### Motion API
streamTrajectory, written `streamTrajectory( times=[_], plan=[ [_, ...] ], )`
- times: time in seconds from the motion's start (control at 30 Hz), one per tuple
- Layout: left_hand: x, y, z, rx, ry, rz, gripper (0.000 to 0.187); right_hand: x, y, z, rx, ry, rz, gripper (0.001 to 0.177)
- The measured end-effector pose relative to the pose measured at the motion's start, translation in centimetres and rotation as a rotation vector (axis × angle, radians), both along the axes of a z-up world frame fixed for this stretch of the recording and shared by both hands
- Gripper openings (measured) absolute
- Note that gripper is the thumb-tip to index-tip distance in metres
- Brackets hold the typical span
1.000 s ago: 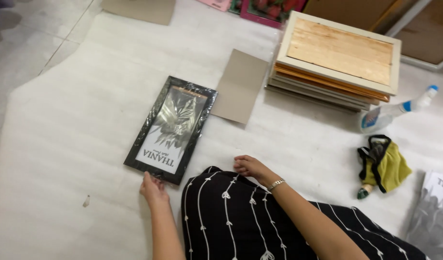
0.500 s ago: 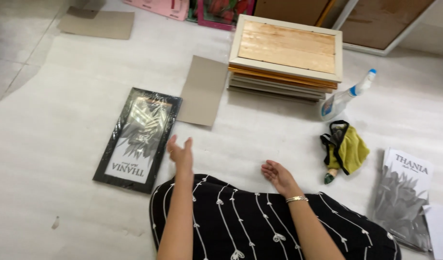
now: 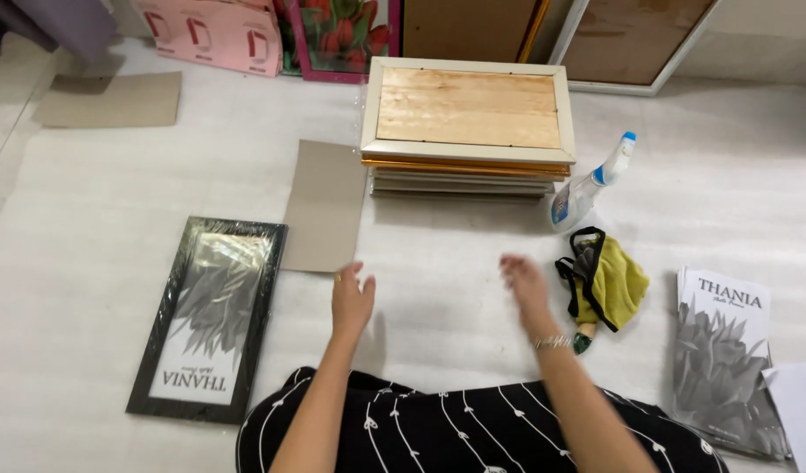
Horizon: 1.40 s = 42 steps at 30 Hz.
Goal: Cleaning and assembling picture frames with artwork
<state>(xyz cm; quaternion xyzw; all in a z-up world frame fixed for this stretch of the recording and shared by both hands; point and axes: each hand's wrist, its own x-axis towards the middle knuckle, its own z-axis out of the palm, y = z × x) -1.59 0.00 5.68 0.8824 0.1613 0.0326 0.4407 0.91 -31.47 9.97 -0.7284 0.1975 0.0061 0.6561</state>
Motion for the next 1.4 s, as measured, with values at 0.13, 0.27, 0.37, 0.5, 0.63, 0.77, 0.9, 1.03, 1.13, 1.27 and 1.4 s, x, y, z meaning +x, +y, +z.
streamTrajectory(
  times=[0.13,0.27,0.37,0.5,0.63,0.77,0.9,1.03,1.13,1.27,1.4],
  plan=[
    [8.6,-0.5,6.7,0.014,-0.304,-0.030,0.037,10.3,-4.9,2.3,-0.250,-0.254,-0.091,0.027],
    [18.2,-0.2,6.8,0.238,-0.582,0.062,0.040,17.9,-7.4,3.6,-0.609,-0.325,-0.107,0.051],
    [24.2,0.3,4.3,0.273,-0.429,0.118,0.045,20.9,-8.4,3.5,-0.760,-0.206,-0.045,0.063],
    [27.7,0.6,2.8,0.114,-0.183,0.101,0.049,25.1,-11.0,0.0,-0.752,0.001,-0.051,0.065],
    [27.7,0.4,3.0,0.132,-0.218,0.114,0.044,29.1,-14.0,-4.1,-0.889,0.063,-0.096,0.051],
    [28.3,1.0,2.6,0.044,-0.246,0.089,0.040,29.2,-12.9,-3.0,-0.825,0.069,-0.187,0.040],
    [26.9,1.0,6.1,-0.116,-0.253,0.102,0.040,26.4,-9.9,2.0,-0.686,-0.035,-0.218,0.033],
    [23.5,1.0,11.0,-0.240,-0.308,0.105,0.040,21.0,-6.6,8.1,-0.564,-0.197,-0.167,0.032],
    [18.8,0.7,15.2,-0.483,-0.352,0.074,0.043,16.8,-6.2,10.4,-0.359,-0.273,-0.172,0.037],
    [11.8,1.8,14.8,-0.820,-0.187,0.065,0.040,9.3,-7.8,10.2,-0.136,-0.192,-0.106,0.041],
    [3.3,1.4,13.9,-0.846,-0.040,0.096,0.041,0.2,-8.8,8.0,-0.049,-0.100,-0.119,0.038]
  ],
)
